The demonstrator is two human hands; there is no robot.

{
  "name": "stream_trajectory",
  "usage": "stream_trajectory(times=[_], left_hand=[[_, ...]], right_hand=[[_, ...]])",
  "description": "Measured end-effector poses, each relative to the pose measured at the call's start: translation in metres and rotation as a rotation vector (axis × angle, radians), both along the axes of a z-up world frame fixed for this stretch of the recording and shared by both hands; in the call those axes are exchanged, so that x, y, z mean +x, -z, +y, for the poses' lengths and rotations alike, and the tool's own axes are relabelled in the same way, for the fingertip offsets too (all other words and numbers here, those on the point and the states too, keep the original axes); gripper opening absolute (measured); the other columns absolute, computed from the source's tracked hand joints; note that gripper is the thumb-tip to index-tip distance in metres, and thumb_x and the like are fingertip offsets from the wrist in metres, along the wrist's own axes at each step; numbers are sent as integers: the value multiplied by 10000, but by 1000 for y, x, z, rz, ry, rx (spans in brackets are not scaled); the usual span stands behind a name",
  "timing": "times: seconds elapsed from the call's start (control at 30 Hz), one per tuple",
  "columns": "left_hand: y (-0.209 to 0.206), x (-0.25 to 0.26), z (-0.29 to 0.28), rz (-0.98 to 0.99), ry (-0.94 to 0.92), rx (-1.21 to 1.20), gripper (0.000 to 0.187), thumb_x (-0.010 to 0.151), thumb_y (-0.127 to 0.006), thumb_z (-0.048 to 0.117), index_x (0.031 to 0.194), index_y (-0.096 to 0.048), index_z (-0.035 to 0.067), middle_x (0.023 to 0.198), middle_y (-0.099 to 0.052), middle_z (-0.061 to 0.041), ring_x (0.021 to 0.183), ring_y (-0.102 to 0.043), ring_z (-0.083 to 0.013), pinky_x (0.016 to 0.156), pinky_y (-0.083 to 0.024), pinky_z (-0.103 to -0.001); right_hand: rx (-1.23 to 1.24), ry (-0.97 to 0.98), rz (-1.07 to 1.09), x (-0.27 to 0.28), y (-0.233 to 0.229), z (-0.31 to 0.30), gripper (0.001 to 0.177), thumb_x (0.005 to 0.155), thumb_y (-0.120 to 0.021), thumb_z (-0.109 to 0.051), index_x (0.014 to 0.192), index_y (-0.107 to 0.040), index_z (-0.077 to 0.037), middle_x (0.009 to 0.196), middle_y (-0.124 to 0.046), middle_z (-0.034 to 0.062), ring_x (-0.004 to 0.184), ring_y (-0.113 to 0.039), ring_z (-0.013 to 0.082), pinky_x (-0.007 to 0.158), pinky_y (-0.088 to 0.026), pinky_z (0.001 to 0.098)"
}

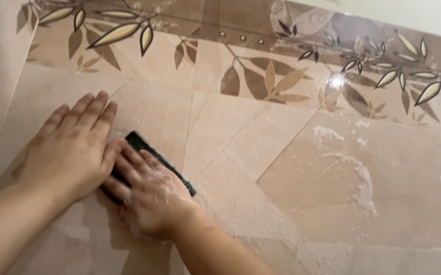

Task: The person scrubs bathroom wall tiles with a sponge and soapy water, moving across the patterned border and plain sections. They periodically rinse the sponge in a white mug before continuing to wipe down the walls.

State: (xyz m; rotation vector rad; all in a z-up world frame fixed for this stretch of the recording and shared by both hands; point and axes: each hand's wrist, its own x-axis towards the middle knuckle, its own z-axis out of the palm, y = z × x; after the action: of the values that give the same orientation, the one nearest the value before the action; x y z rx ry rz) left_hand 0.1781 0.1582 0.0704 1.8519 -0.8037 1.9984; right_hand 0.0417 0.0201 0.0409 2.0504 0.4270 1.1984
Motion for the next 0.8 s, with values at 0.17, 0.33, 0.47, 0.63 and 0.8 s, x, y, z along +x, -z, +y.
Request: stream_trajectory(times=[0.17,0.33,0.47,0.63,0.8], left_hand=[[-6,-11,1,7,16,49,696,977,-273,503,1556,-299,117,1627,-276,-89,1483,-246,-250,1185,-188,-450],[-5,-8,5,-119,77,56,710,964,-287,487,1554,-314,93,1636,-274,-128,1470,-245,-306,1149,-190,-498],[0,-12,17,3,85,53,686,934,-373,497,1498,-367,108,1591,-323,-91,1465,-275,-243,1173,-219,-444],[12,14,20,-78,102,-7,663,943,-407,455,1481,-393,66,1574,-365,-126,1452,-304,-269,1154,-225,-459],[51,9,11,-7,159,-19,667,939,-397,443,1502,-394,87,1607,-354,-93,1490,-305,-239,1208,-219,-437]], right_hand=[[-92,19,22,-3,-21,-14,604,935,-543,-445,1491,-507,-211,1638,-363,143,1567,-243,380,1277,-156,512],[41,-28,-200,-7,-74,-25,629,949,-549,-482,1506,-499,-194,1636,-327,166,1525,-246,390,1241,-165,528],[175,25,-404,13,-85,-10,638,958,-536,-447,1530,-461,-175,1655,-294,181,1528,-228,408,1231,-167,523],[222,128,-289,63,-60,25,712,908,-462,-516,1537,-364,-197,1631,-223,141,1531,-139,364,1238,-72,501],[84,90,-181,82,22,33,748,902,-415,-394,1578,-334,-82,1656,-252,134,1556,-119,321,1246,-63,470]])
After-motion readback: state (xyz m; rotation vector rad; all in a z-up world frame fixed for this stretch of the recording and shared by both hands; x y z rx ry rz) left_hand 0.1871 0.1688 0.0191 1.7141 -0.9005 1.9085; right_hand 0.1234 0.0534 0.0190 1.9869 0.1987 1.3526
